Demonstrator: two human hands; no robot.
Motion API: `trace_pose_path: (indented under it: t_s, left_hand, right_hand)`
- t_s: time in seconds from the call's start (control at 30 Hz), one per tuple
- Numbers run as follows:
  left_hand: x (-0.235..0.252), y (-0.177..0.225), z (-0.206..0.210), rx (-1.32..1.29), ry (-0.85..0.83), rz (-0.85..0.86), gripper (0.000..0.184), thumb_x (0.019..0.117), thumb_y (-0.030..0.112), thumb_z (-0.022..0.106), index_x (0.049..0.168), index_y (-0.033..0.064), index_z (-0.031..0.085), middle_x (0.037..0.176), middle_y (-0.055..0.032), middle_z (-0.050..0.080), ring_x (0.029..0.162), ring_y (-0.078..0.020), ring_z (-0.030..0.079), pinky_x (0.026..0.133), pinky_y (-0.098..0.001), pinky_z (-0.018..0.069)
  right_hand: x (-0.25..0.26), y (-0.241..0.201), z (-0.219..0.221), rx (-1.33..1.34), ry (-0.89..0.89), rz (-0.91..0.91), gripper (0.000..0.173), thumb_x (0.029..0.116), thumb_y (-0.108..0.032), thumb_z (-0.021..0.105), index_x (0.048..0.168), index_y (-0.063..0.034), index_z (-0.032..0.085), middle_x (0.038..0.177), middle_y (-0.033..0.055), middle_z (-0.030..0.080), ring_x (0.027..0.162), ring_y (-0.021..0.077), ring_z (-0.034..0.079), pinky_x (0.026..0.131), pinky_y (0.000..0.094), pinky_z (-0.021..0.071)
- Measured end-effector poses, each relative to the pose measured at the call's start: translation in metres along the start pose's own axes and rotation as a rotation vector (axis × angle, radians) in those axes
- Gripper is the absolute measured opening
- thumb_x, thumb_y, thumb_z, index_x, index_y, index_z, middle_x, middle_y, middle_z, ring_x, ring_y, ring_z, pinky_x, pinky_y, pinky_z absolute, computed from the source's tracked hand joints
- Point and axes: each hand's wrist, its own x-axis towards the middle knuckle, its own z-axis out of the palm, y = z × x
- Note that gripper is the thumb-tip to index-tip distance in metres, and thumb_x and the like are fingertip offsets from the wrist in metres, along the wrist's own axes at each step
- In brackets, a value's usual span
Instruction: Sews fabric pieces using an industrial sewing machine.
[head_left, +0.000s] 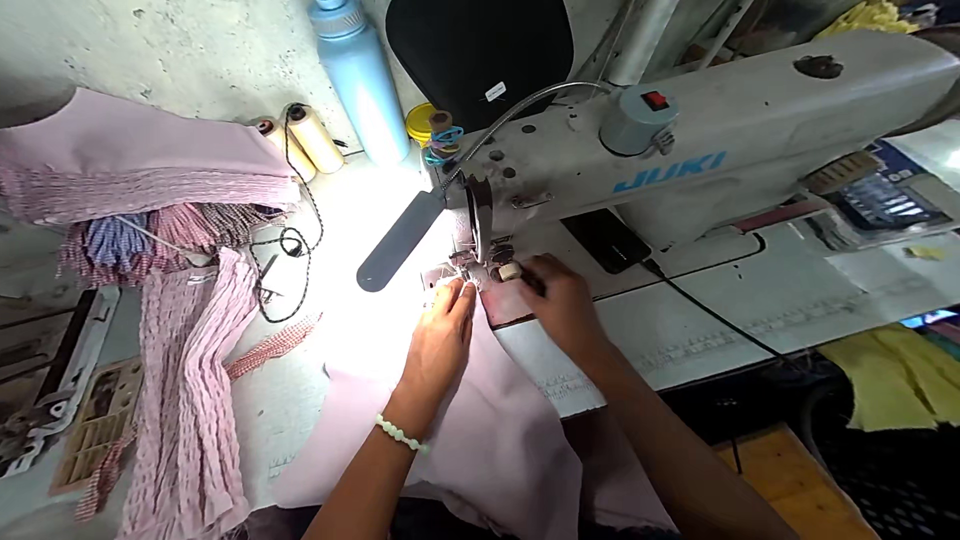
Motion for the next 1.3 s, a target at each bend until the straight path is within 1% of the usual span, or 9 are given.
trace_pose_path:
  t_s: [0.07,0.2,0.27,0.4,0.5,0.73,0.87,1.07,1.3]
  left_hand:
    - [0.0,-0.001,0.001,0.006,0.007,0.013,0.035,0.1015,0.009,0.052,0.133,0.0029,0.067,0.136,-0.02,0.064,0.124,-0.0324,0.065,0.1,-0.0451,0.054]
    - [0.002,-0.002,0.0,0.005,0.021,0.036,0.033,0.101,0.009,0.053,0.13,0.0029,0.069,0.134,-0.0198,0.065,0.122,-0.0322,0.066,0.098,-0.0441,0.055]
    - [0.003,-0.002,0.0,0.007,0.022,0.044,0.033,0.1008,0.009,0.053,0.129,0.0031,0.069,0.135,-0.0198,0.065,0.124,-0.0325,0.064,0.1,-0.0444,0.0539]
    - [0.005,-0.005,0.0,0.01,0.011,0.065,0.032,0.099,0.009,0.055,0.127,0.0025,0.07,0.134,-0.0206,0.065,0.124,-0.0332,0.064,0.101,-0.0447,0.0534]
    - [0.007,-0.007,-0.001,0.004,0.01,0.069,0.029,0.0982,0.008,0.056,0.122,0.0014,0.071,0.132,-0.0202,0.065,0.124,-0.0332,0.064,0.103,-0.046,0.0515]
    - [0.013,-0.015,-0.004,-0.005,0.005,0.098,0.025,0.0993,0.008,0.055,0.115,0.0017,0.074,0.132,-0.0193,0.065,0.123,-0.0317,0.064,0.102,-0.0443,0.0521]
    - [0.017,-0.015,-0.007,-0.013,-0.033,0.077,0.023,0.1016,0.011,0.056,0.112,0.0038,0.074,0.135,-0.0189,0.063,0.123,-0.031,0.064,0.103,-0.0443,0.0517]
    - [0.012,-0.012,-0.006,-0.018,-0.025,0.076,0.024,0.1022,0.012,0.055,0.116,0.0048,0.074,0.137,-0.02,0.062,0.123,-0.0315,0.064,0.1,-0.0432,0.0536]
    - [-0.001,-0.005,-0.005,-0.015,-0.011,0.076,0.027,0.1018,0.012,0.055,0.12,0.0056,0.074,0.138,-0.0201,0.063,0.125,-0.033,0.064,0.103,-0.045,0.0526]
  right_hand:
    - [-0.011,0.026,-0.026,-0.103,0.198,-0.109,0.018,0.0948,-0.009,0.066,0.105,0.003,0.074,0.098,0.0182,0.072,0.083,0.029,0.071,0.073,0.0454,0.0601]
    - [-0.023,0.089,-0.099,-0.342,0.442,-0.131,0.028,0.1029,-0.009,0.053,0.122,0.0065,0.067,0.126,0.0267,0.067,0.116,0.0417,0.065,0.096,0.0514,0.0538]
    - [-0.021,0.121,-0.124,-0.452,0.488,-0.071,0.032,0.1041,-0.007,0.049,0.131,0.0057,0.063,0.138,0.0298,0.059,0.125,0.0478,0.059,0.102,0.0552,0.0493]
    - [-0.014,0.146,-0.134,-0.577,0.411,0.104,0.047,0.1004,0.0,0.048,0.147,0.001,0.05,0.155,0.0262,0.046,0.147,0.048,0.038,0.115,0.0619,0.036]
    - [-0.012,0.148,-0.128,-0.602,0.405,0.139,0.053,0.0967,0.007,0.048,0.149,0.0005,0.048,0.156,0.024,0.046,0.148,0.0464,0.037,0.115,0.062,0.0365]
    - [-0.011,0.146,-0.126,-0.596,0.417,0.15,0.055,0.0946,0.008,0.05,0.149,-0.0002,0.048,0.157,0.0225,0.045,0.149,0.0448,0.037,0.114,0.0613,0.0373]
    - [-0.013,0.141,-0.125,-0.598,0.386,0.192,0.05,0.0934,0.008,0.053,0.143,0.002,0.054,0.152,0.0246,0.05,0.145,0.0475,0.042,0.11,0.0646,0.0399]
    - [-0.012,0.141,-0.126,-0.63,0.287,0.27,0.042,0.0925,0.009,0.055,0.133,0.0061,0.062,0.143,0.028,0.057,0.131,0.0526,0.055,0.096,0.0704,0.0456]
    - [-0.011,0.14,-0.127,-0.616,0.29,0.275,0.04,0.0934,0.007,0.055,0.133,0.0044,0.063,0.144,0.0264,0.057,0.13,0.052,0.056,0.095,0.0718,0.0451]
